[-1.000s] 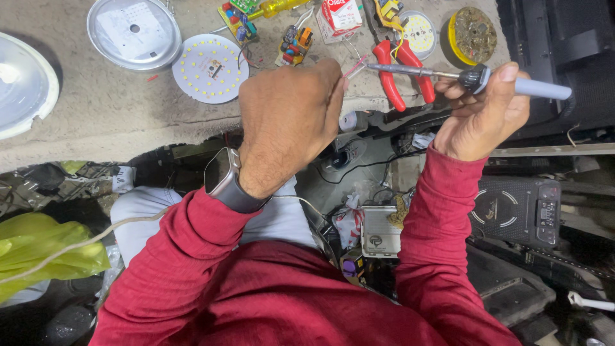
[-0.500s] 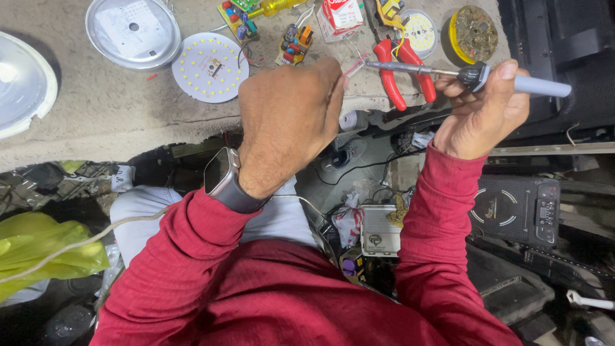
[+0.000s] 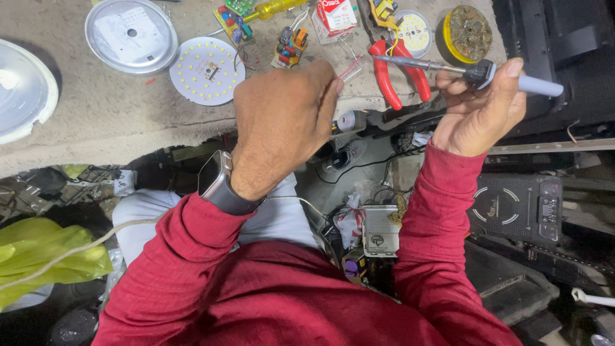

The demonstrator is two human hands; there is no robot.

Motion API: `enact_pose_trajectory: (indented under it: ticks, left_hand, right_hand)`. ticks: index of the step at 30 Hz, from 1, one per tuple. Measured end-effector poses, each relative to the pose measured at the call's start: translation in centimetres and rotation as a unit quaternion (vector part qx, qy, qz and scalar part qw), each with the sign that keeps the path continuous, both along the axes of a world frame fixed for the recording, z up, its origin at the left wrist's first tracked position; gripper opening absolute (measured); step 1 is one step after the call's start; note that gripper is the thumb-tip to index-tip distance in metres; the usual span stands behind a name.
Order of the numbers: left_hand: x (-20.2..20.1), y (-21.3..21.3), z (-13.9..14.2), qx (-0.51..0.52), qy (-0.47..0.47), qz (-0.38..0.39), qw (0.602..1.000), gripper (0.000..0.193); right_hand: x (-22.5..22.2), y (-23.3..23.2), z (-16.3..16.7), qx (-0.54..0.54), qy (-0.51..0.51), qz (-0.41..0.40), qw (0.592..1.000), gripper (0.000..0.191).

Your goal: The person sits at a cluttered workbench repairing an LED bulb lamp. They strip insulation from wires with pliers, solder wire connections using a soldering iron, and fit the wired LED module into a white bulb holder, pressing components together by hand.

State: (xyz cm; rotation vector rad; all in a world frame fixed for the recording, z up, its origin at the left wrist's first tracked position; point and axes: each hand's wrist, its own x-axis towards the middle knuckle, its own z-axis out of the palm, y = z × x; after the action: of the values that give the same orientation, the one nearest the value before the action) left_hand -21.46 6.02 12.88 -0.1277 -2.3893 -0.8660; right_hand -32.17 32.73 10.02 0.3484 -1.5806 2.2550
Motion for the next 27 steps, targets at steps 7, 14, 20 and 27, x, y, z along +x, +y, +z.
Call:
enact_pose_trajectory:
  ticks: [7, 14, 20, 27]
  left_hand:
    - [-0.6, 0.1, 0.6, -0.01, -0.049, 0.002, 0.999, 0.026]
    - [-1.8, 0.2, 1.4, -0.025, -0.069, 0.02, 0.997, 0.023]
    - [-1.7, 0.2, 1.5, -0.022, -0.077, 0.027, 0.996, 0.025]
    - [-1.8, 0.4, 1.5, -0.025, -0.081, 0.036, 0.996, 0.025]
  right_hand:
    - [0.1, 0.1, -0.1, -0.024, 0.003, 0.023, 0.999, 0.042]
    - [-0.2, -0.1, -0.3, 0.014, 0.038, 0.023, 0.999, 0.04]
    - [0.0, -0.1, -0.9, 0.036, 0.057, 0.039, 0.997, 0.04]
    - [-0.1, 0.0, -1.0, 0.059, 0.062, 0.03, 0.996, 0.038]
